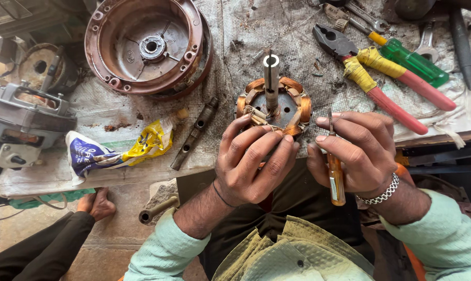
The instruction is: The person uses a screwdriver to carefully pry and adjust copper windings on a motor stator. They repeatedly probe and separate the coils around the central shaft while holding the stator steady with their other hand.
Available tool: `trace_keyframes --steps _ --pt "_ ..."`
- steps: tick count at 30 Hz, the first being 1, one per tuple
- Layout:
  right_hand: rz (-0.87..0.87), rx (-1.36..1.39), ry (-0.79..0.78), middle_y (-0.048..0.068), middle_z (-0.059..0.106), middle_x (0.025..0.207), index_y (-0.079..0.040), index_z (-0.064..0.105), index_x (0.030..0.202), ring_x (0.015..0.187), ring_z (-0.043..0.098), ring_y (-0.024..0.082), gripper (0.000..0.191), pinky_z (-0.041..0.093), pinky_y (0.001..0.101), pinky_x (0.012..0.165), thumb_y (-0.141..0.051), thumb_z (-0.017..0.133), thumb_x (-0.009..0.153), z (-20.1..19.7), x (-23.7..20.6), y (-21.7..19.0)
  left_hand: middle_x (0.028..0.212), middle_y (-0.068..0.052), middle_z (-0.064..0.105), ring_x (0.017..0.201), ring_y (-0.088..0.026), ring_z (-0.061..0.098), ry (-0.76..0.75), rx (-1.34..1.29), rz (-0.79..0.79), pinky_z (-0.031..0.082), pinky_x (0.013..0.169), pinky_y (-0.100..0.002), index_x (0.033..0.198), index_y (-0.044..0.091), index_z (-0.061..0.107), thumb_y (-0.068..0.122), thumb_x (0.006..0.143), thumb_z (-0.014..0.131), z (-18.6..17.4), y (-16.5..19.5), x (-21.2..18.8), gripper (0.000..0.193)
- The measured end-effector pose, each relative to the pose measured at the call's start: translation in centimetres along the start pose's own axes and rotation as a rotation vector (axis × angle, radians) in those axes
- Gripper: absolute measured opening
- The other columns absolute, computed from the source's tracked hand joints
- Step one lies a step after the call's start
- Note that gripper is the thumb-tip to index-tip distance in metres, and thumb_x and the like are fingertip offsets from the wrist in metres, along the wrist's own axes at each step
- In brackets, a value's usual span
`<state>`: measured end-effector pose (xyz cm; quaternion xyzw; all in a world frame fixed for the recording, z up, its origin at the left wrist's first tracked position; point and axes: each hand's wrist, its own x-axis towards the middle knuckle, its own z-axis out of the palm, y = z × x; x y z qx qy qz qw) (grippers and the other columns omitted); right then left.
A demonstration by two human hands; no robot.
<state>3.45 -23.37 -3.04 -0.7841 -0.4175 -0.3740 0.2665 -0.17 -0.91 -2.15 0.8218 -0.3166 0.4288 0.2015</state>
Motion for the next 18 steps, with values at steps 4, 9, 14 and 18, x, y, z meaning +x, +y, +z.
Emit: trace_keyframes --steps 4,9,14,18 --pt "0.000 0.005 -0.003 0.011 0.071 0.114 -0.009 0.059 0.113 0.106 0.067 0.031 0.032 0.051 0.0442 0.088 -0.009 0.084 0.092 -0.05 0.10 -0.07 0.114 -0.005 0.059 0.113 -0.023 0.060 -0.015 0.005 -0.032 0.056 0.104 -0.048 0.114 0.008 0.070 0.013 0.098 0.086 0.07 0.12 0.01 0.022" --pt "-0.005 0.004 0.008 0.011 0.071 0.114 -0.009 0.059 0.113 0.105 0.068 0.031 0.033 0.051 0.0436 0.088 -0.009 0.083 0.091 0.03 0.13 -0.01 0.114 -0.005 0.059 0.114 -0.023 0.060 -0.026 0.022 -0.023 0.055 0.104 -0.048 0.116 0.010 0.069 0.014 0.099 0.086 0.03 0.10 -0.05 0.024" --pt "-0.001 0.003 0.011 0.010 0.071 0.113 -0.009 0.060 0.112 0.104 0.068 0.030 0.032 0.050 0.0431 0.087 -0.009 0.083 0.090 0.13 0.06 -0.08 0.113 -0.004 0.059 0.113 -0.022 0.061 -0.027 0.040 -0.007 0.055 0.104 -0.048 0.120 0.011 0.071 0.013 0.097 0.085 0.03 0.13 -0.09 0.027" --pt "0.008 0.005 0.004 0.011 0.071 0.111 -0.009 0.060 0.111 0.104 0.069 0.031 0.031 0.050 0.0436 0.087 -0.010 0.083 0.090 0.12 0.19 -0.19 0.113 -0.004 0.059 0.112 -0.023 0.061 -0.020 0.024 -0.031 0.055 0.103 -0.049 0.119 0.010 0.071 0.012 0.096 0.085 -0.01 0.29 -0.07 0.027"
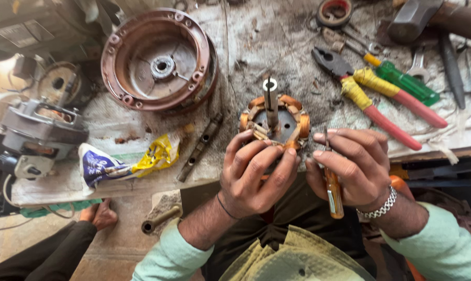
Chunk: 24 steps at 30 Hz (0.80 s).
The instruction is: The person uses a screwdriver to carefully pry and adjust copper windings on a motor stator. They repeatedly probe and separate the coils around the central shaft while holding the stator steady with their other hand.
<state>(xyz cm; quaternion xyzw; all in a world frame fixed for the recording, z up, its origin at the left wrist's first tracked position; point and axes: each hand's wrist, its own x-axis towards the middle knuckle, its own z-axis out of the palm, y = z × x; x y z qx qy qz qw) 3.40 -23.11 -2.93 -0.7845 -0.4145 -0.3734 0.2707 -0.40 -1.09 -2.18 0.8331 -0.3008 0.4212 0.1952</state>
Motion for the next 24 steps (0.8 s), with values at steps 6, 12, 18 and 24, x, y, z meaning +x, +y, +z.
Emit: trace_keyframes --steps 6,12,18,24 --pt "0.023 0.012 0.048 0.012 0.072 0.111 -0.009 0.061 0.111 0.105 0.069 0.030 0.032 0.050 0.0437 0.088 -0.014 0.082 0.087 0.4 1.1 -0.6 0.114 -0.006 0.058 0.112 -0.024 0.060 -0.011 -0.024 -0.005 0.055 0.104 -0.051 0.119 0.007 0.069 0.011 0.096 0.085 0.0 0.0 0.0 0.029" --pt "0.304 0.264 0.065 0.014 0.072 0.118 -0.007 0.058 0.116 0.124 0.066 0.035 0.033 0.051 0.0430 0.109 -0.012 0.077 0.090 0.6 2.7 -1.9 0.116 -0.010 0.058 0.113 -0.030 0.059 0.020 -0.049 -0.072 0.053 0.104 -0.055 0.115 0.004 0.068 0.017 0.091 0.086 0.0 0.2 0.0 0.033" --pt "0.430 0.466 0.100 0.017 0.068 0.129 -0.005 0.054 0.126 0.143 0.055 0.042 0.040 0.043 0.0482 0.123 -0.007 0.071 0.091 1.8 3.4 -2.1 0.119 -0.012 0.058 0.117 -0.032 0.059 0.019 -0.034 -0.063 0.053 0.107 -0.056 0.118 0.003 0.064 0.016 0.093 0.086 0.5 0.3 -0.4 0.035" --pt "0.236 0.184 0.096 0.017 0.068 0.126 -0.006 0.054 0.121 0.137 0.055 0.041 0.039 0.038 0.0523 0.119 -0.011 0.072 0.087 2.2 2.4 -2.3 0.122 -0.013 0.059 0.122 -0.034 0.059 -0.034 -0.077 -0.110 0.051 0.111 -0.058 0.119 0.005 0.064 0.013 0.086 0.080 0.5 0.4 -0.7 0.037"
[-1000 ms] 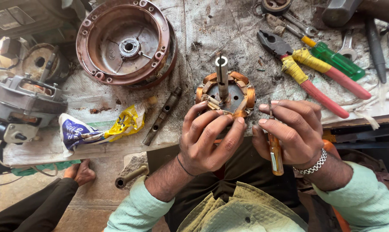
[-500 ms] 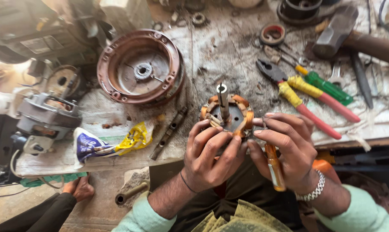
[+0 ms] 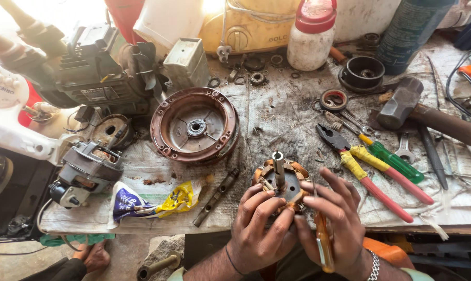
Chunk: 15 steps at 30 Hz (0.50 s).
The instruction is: The person uses a screwdriver to carefully pry and adjust copper windings on a motor stator. They repeatedly probe and separate the coils around the central shaft while holding the stator steady with their other hand.
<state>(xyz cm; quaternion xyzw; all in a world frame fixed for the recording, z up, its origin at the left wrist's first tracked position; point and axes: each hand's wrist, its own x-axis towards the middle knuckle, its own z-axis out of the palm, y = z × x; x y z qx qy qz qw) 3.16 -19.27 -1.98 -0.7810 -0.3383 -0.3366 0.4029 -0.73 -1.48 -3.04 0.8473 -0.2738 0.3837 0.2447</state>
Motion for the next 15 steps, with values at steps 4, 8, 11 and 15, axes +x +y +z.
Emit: trace_keyframes --steps 4,8,11,15 --pt "0.005 0.008 -0.020 0.016 0.068 0.126 -0.005 0.055 0.120 0.135 0.058 0.039 0.039 0.039 0.0516 0.116 -0.012 0.073 0.086 -0.14 -0.63 0.37 0.122 -0.011 0.058 0.124 -0.032 0.058 0.007 0.017 -0.032 0.044 0.115 -0.064 0.116 0.008 0.063 0.016 0.088 0.081 0.31 0.14 -0.22 0.035" --pt "0.027 0.029 -0.009 0.015 0.068 0.126 -0.006 0.056 0.120 0.133 0.060 0.039 0.039 0.042 0.0493 0.116 -0.013 0.074 0.087 -0.19 -0.99 0.63 0.124 -0.011 0.057 0.129 -0.032 0.056 -0.034 -0.024 -0.071 0.039 0.121 -0.065 0.115 0.009 0.062 0.016 0.089 0.082 0.49 0.03 -0.61 0.034" --pt "0.004 0.015 0.008 0.015 0.068 0.125 -0.005 0.056 0.120 0.131 0.061 0.038 0.038 0.042 0.0490 0.116 -0.013 0.074 0.087 -0.12 -0.87 0.77 0.123 -0.012 0.057 0.129 -0.033 0.056 -0.022 -0.085 -0.091 0.039 0.124 -0.064 0.115 0.007 0.061 0.016 0.089 0.083 0.62 -0.19 -0.39 0.035" --pt "-0.010 0.004 0.019 0.015 0.069 0.123 -0.004 0.057 0.119 0.127 0.063 0.037 0.037 0.042 0.0487 0.114 -0.013 0.073 0.087 -0.11 -0.55 0.48 0.121 -0.013 0.058 0.129 -0.034 0.058 0.008 -0.163 -0.168 0.041 0.125 -0.062 0.112 0.007 0.061 0.015 0.083 0.082 0.20 -0.04 0.36 0.036"
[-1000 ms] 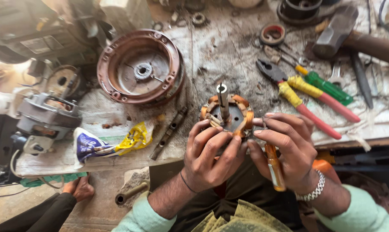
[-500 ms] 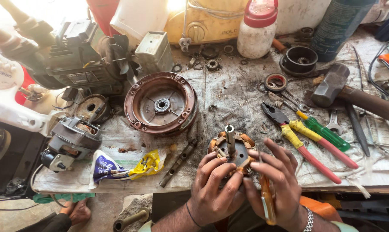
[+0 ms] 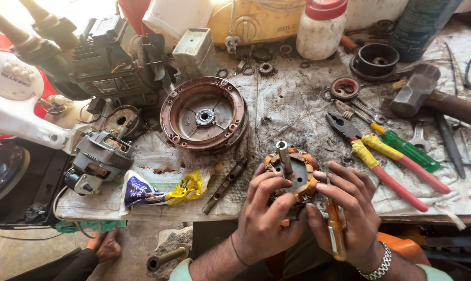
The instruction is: The person uses a screwdriver to carefully pry and adjust copper windings on a motor stator. They repeatedly probe and separate the coils around the central shaft while holding the stator steady with their other hand.
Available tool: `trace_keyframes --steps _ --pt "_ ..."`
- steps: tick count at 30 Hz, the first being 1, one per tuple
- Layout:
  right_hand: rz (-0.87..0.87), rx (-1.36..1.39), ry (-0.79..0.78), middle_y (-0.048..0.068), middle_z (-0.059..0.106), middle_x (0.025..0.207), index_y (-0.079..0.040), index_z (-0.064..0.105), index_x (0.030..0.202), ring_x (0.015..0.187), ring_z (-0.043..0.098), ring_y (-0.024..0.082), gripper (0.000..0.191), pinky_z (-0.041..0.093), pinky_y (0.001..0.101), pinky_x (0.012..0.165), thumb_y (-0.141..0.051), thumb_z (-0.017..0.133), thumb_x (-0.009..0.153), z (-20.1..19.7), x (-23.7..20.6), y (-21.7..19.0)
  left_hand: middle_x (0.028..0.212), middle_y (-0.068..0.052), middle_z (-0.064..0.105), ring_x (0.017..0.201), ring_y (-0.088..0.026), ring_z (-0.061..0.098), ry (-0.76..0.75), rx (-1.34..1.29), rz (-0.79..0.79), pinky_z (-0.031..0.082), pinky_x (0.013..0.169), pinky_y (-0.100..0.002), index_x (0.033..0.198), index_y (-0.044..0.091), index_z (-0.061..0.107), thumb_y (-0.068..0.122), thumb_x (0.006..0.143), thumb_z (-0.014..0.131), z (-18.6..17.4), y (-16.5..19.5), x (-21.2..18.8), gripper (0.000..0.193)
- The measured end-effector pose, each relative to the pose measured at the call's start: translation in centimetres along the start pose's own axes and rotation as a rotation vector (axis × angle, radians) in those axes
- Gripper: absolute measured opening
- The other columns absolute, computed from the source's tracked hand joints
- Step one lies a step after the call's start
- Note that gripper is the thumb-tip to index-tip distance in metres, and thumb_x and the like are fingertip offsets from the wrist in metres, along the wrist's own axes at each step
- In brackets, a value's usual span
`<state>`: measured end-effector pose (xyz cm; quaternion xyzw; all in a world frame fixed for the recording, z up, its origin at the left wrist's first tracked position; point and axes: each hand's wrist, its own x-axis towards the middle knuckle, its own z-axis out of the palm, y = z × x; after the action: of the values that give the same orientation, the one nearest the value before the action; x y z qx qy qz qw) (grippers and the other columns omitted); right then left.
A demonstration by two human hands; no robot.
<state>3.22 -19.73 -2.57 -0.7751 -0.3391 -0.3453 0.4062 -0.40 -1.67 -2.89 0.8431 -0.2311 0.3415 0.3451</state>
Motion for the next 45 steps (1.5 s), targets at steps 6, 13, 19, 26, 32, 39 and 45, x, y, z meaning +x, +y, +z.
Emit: trace_keyframes --steps 6,13,19,26,32,39,45 --pt "0.001 0.009 0.011 0.015 0.070 0.122 -0.004 0.058 0.121 0.122 0.066 0.032 0.035 0.042 0.0468 0.116 -0.014 0.072 0.090 -0.1 0.0 -0.1 0.120 -0.011 0.059 0.128 -0.036 0.059 0.012 -0.030 -0.039 0.042 0.122 -0.060 0.111 0.010 0.065 0.014 0.081 0.086 -0.5 0.2 0.6 0.037" --pt "-0.072 -0.027 -0.061 0.014 0.072 0.114 -0.009 0.055 0.120 0.111 0.071 0.029 0.035 0.034 0.0494 0.120 -0.007 0.068 0.088 -0.7 -1.2 0.4 0.122 -0.010 0.058 0.129 -0.035 0.058 -0.039 -0.071 -0.035 0.040 0.124 -0.061 0.108 0.010 0.063 0.013 0.083 0.088 -0.9 0.1 0.5 0.035" --pt "0.054 0.102 0.021 0.016 0.070 0.119 -0.010 0.038 0.122 0.114 0.070 0.028 0.038 0.037 0.0489 0.120 -0.006 0.063 0.095 -0.6 -1.5 0.6 0.125 -0.011 0.060 0.128 -0.035 0.059 -0.099 -0.170 -0.055 0.048 0.116 -0.052 0.095 0.007 0.064 0.013 0.082 0.088 -2.4 0.0 2.3 0.028" --pt "-0.034 -0.041 -0.002 0.014 0.070 0.113 -0.006 0.056 0.111 0.112 0.070 0.033 0.026 0.050 0.0436 0.101 -0.004 0.077 0.095 -0.4 -1.0 0.3 0.123 -0.011 0.064 0.125 -0.034 0.060 -0.280 -0.012 0.173 0.053 0.109 -0.049 0.092 0.004 0.066 0.007 0.084 0.083 -5.5 -0.9 3.6 0.019" --pt "-0.045 0.055 0.016 0.011 0.068 0.108 -0.008 0.056 0.108 0.106 0.072 0.029 0.031 0.054 0.0414 0.099 -0.004 0.083 0.093 -0.1 -0.9 0.5 0.124 -0.010 0.063 0.130 -0.034 0.060 -0.270 -0.174 0.147 0.053 0.111 -0.046 0.096 0.005 0.067 0.010 0.085 0.087 -5.4 -2.3 4.0 0.023" --pt "-0.123 -0.051 0.008 0.004 0.072 0.105 -0.014 0.056 0.103 0.107 0.073 0.027 0.035 0.049 0.0412 0.094 -0.005 0.087 0.088 0.1 -1.5 0.8 0.125 -0.009 0.064 0.132 -0.035 0.059 -0.256 -0.237 0.039 0.052 0.112 -0.048 0.094 0.008 0.064 0.015 0.080 0.092 -5.1 -2.7 3.8 0.033" --pt "-0.123 -0.017 0.018 0.006 0.072 0.107 -0.015 0.055 0.105 0.110 0.073 0.027 0.034 0.048 0.0392 0.095 -0.006 0.086 0.092 -0.1 -1.7 0.8 0.126 -0.009 0.064 0.132 -0.034 0.060 -0.267 -0.286 0.019 0.051 0.114 -0.049 0.096 0.008 0.063 0.014 0.081 0.091 -4.9 -2.9 3.6 0.032"
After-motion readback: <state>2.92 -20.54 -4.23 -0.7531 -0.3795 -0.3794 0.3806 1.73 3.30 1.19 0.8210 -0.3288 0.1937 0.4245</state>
